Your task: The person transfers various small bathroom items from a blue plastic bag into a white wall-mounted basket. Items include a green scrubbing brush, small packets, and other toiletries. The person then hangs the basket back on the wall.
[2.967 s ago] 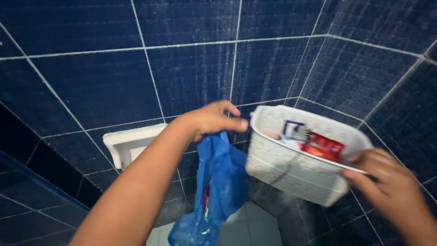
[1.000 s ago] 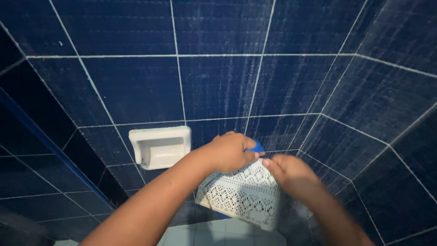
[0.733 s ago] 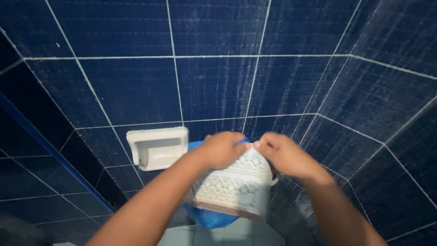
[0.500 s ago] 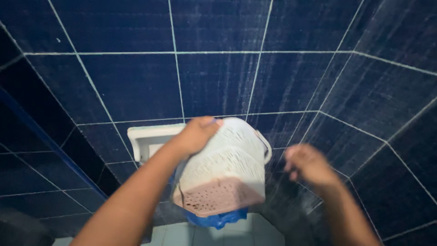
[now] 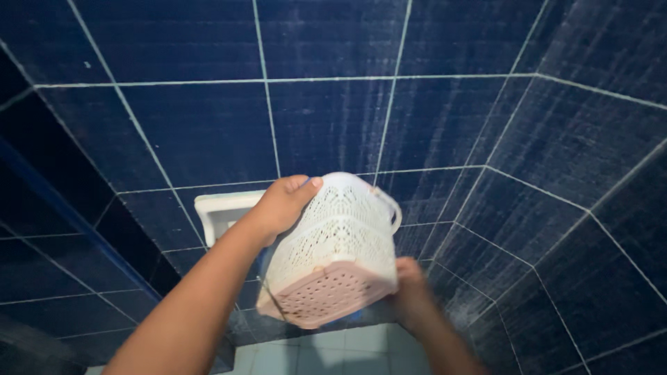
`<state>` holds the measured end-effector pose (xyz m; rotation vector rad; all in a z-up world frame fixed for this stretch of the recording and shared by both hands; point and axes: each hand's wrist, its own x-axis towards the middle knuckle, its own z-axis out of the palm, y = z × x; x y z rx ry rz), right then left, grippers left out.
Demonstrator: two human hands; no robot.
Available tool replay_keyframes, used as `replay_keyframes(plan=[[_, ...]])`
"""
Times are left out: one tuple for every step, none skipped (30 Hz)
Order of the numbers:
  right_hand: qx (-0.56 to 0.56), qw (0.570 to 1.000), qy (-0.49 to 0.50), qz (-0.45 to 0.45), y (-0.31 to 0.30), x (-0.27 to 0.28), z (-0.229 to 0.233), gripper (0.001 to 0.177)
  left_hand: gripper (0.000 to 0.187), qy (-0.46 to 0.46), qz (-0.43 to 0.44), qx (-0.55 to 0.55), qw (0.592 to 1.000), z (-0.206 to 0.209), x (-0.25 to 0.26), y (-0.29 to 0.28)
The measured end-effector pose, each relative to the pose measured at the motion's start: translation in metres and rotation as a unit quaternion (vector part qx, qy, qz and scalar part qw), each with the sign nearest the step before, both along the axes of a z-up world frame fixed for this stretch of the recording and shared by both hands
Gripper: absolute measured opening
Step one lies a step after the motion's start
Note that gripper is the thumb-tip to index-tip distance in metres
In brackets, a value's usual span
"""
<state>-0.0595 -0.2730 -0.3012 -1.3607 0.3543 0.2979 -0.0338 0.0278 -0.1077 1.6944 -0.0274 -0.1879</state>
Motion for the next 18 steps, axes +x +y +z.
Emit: replay_keyframes(plan=[[0.044, 0.998, -0.019, -0.029, 0.000, -0.001, 0.002, 0.042, 0.038, -0.005, 0.001, 0.015, 1.000, -0.004, -0.002, 0.003], [0.103, 0.994, -0.024, -0.025, -0.001, -0.001, 0.011, 0.039, 0.038, -0.010, 0.002, 0.029, 1.000, -0.008, -0.004, 0.006], [0.162, 0.986, -0.030, -0.023, -0.003, 0.005, 0.027, 0.036, 0.038, -0.016, 0.003, 0.009, 1.000, -0.011, -0.005, 0.006], [0.221, 0.974, -0.036, -0.021, -0.003, 0.009, 0.046, 0.034, 0.038, -0.023, 0.004, -0.012, 1.000, -0.013, -0.006, 0.004], [0.222, 0.974, -0.050, -0.012, 0.004, 0.010, 0.063, 0.034, 0.038, -0.031, 0.004, -0.032, 0.999, -0.013, -0.005, 0.003], [0.224, 0.972, -0.063, -0.002, 0.011, 0.010, 0.079, 0.034, 0.038, -0.021, 0.002, -0.017, 1.000, -0.011, -0.003, 0.003], [0.224, 0.972, -0.074, 0.007, 0.016, 0.008, 0.093, 0.035, 0.039, -0.009, 0.000, -0.003, 1.000, -0.010, -0.004, 0.000], [0.215, 0.973, -0.090, -0.001, 0.019, 0.007, 0.105, 0.037, 0.040, 0.004, -0.003, 0.011, 1.000, -0.009, -0.005, -0.004], [0.205, 0.973, -0.106, -0.007, 0.022, 0.008, 0.114, 0.039, 0.039, 0.006, -0.018, -0.005, 1.000, -0.008, -0.006, -0.009], [0.196, 0.973, -0.121, -0.014, 0.022, 0.010, 0.121, 0.041, 0.039, 0.007, -0.034, -0.020, 0.999, -0.007, -0.006, -0.015], [0.178, 0.974, -0.137, -0.017, 0.022, 0.012, 0.124, 0.042, 0.039, 0.009, -0.048, -0.035, 0.998, -0.007, -0.007, -0.018], [0.161, 0.975, -0.152, -0.020, 0.020, 0.015, 0.124, 0.043, 0.038, 0.010, -0.050, -0.043, 0.998, -0.005, -0.007, -0.020], [0.143, 0.976, -0.165, -0.023, 0.014, 0.017, 0.122, 0.045, 0.037, 0.013, -0.051, -0.053, 0.997, -0.005, -0.007, -0.022], [0.124, 0.975, -0.184, -0.007, 0.006, 0.016, 0.118, 0.042, 0.037, 0.015, -0.053, -0.062, 0.997, -0.006, -0.007, -0.023], [0.107, 0.973, -0.206, 0.009, -0.001, 0.018, 0.115, 0.042, 0.037, 0.007, -0.050, -0.070, 0.996, -0.005, -0.006, -0.024], [0.090, 0.969, -0.227, 0.026, -0.006, 0.020, 0.114, 0.044, 0.038, -0.001, -0.048, -0.078, 0.996, -0.004, -0.005, -0.026], [0.085, 0.972, -0.212, 0.059, -0.012, 0.020, 0.112, 0.043, 0.038, -0.005, -0.045, -0.087, 0.995, -0.006, -0.006, -0.028], [0.080, 0.973, -0.196, 0.093, -0.019, 0.019, 0.113, 0.043, 0.037, -0.001, -0.042, -0.091, 0.995, -0.006, -0.007, -0.028]])
